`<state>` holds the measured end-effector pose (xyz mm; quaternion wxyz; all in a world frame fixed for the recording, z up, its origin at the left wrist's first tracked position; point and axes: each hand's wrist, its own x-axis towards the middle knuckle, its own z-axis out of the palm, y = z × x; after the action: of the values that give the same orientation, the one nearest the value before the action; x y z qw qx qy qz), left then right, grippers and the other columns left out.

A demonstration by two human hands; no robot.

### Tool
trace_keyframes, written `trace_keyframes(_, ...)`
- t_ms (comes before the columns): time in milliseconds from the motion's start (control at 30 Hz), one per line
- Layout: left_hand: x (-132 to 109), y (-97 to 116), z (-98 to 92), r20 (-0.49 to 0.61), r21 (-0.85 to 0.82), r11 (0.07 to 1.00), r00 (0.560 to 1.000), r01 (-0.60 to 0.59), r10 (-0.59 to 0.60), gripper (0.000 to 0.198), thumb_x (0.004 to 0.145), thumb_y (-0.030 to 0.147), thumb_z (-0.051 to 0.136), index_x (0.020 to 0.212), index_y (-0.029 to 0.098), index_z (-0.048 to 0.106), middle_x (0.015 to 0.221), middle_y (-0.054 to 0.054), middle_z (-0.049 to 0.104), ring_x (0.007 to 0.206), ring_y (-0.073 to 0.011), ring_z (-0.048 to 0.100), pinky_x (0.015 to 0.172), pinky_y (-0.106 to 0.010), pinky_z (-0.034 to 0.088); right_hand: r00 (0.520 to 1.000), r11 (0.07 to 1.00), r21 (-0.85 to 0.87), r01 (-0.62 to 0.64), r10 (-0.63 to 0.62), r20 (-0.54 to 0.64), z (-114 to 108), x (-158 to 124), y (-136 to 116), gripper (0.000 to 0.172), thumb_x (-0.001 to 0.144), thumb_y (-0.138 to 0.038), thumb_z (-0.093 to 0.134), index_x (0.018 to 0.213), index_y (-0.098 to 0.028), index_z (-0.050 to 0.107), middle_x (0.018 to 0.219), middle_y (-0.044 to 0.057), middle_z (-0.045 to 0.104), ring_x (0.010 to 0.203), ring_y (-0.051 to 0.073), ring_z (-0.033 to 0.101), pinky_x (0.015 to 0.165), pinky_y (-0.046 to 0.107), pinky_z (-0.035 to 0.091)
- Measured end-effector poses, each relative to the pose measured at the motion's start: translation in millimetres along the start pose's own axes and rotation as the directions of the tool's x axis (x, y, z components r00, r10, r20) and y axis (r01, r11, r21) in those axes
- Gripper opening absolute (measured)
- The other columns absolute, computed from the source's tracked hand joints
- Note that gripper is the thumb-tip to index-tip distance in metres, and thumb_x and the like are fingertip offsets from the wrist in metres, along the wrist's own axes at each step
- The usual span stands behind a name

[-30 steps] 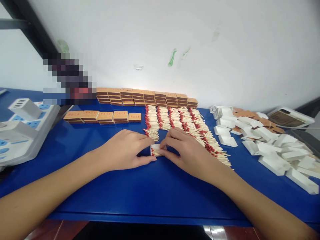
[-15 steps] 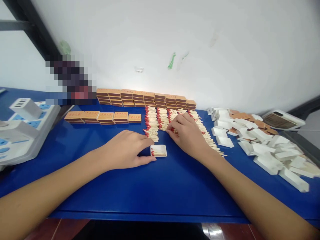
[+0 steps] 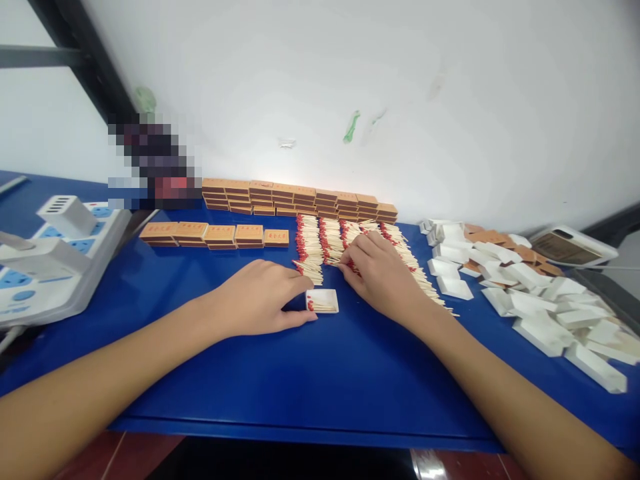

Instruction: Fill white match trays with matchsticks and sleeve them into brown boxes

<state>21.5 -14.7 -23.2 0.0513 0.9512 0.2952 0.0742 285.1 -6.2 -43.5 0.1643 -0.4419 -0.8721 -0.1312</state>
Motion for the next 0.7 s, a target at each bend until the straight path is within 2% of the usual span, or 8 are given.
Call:
trace_keyframes(167,0,1,-1.8,0.004,0.001,1.000,1.000,0.018,-0.018,0.033,0.099,0.047,0.068,0.114,0.019,0.075,0.085,-0.001,0.074,0.072,-0.0184,0.067,0.059,-0.031,0.030,0.999,0.999,0.038,0.015,-0.014,-0.029,-11,-3,1,0.015,0.106,-0.020,0.053,0.093,-0.019,0.061,0.096,0.013,0.065,0.095,0.030,0.053,0.090,0.047,0.047)
trace_keyframes(267,1,1,-2.8,-0.001,-0.008,1.000,1.000,0.022,-0.022,0.034,0.099,0.047,0.068,0.118,0.020,0.074,0.085,-0.001,0.074,0.070,-0.0177,0.066,0.060,-0.030,0.031,0.999,0.988,0.154,0.015,-0.008,-0.044,-21,-6,-3,0.012,0.106,-0.020,0.055,0.095,-0.020,0.060,0.097,0.011,0.064,0.096,0.029,0.053,0.090,0.046,0.047)
trace_keyframes(400,0,1,-2.8,-0.012,-0.020,1.000,1.000,0.024,-0.024,0.033,0.099,0.047,0.068,0.116,0.020,0.074,0.084,0.000,0.074,0.070,-0.0170,0.065,0.059,-0.031,0.031,0.996,0.920,0.391,-0.029,-0.006,0.087,-36,-11,-14,0.008,0.103,-0.019,0.060,0.097,-0.022,0.060,0.098,0.007,0.063,0.098,0.026,0.056,0.086,0.040,0.048)
trace_keyframes(467,0,0,-2.0,-0.019,-0.028,0.999,1.000,0.016,-0.016,0.032,0.099,0.047,0.067,0.114,0.020,0.074,0.083,0.001,0.073,0.069,-0.0169,0.065,0.059,-0.031,0.031,0.991,0.894,0.446,-0.043,-0.018,0.132,-40,-13,-20,0.008,0.103,-0.018,0.061,0.096,-0.022,0.061,0.097,0.006,0.064,0.098,0.024,0.057,0.084,0.038,0.049)
trace_keyframes(700,-2,0,0.2,-0.079,-0.027,1.000,0.997,-0.010,0.007,0.033,0.099,0.049,0.066,0.109,0.019,0.075,0.079,0.001,0.071,0.068,-0.0168,0.064,0.059,-0.032,0.032,0.991,0.909,0.415,0.029,-0.080,0.106,-39,-12,-34,0.009,0.104,-0.015,0.059,0.096,-0.020,0.060,0.098,0.007,0.065,0.097,0.024,0.056,0.085,0.040,0.048)
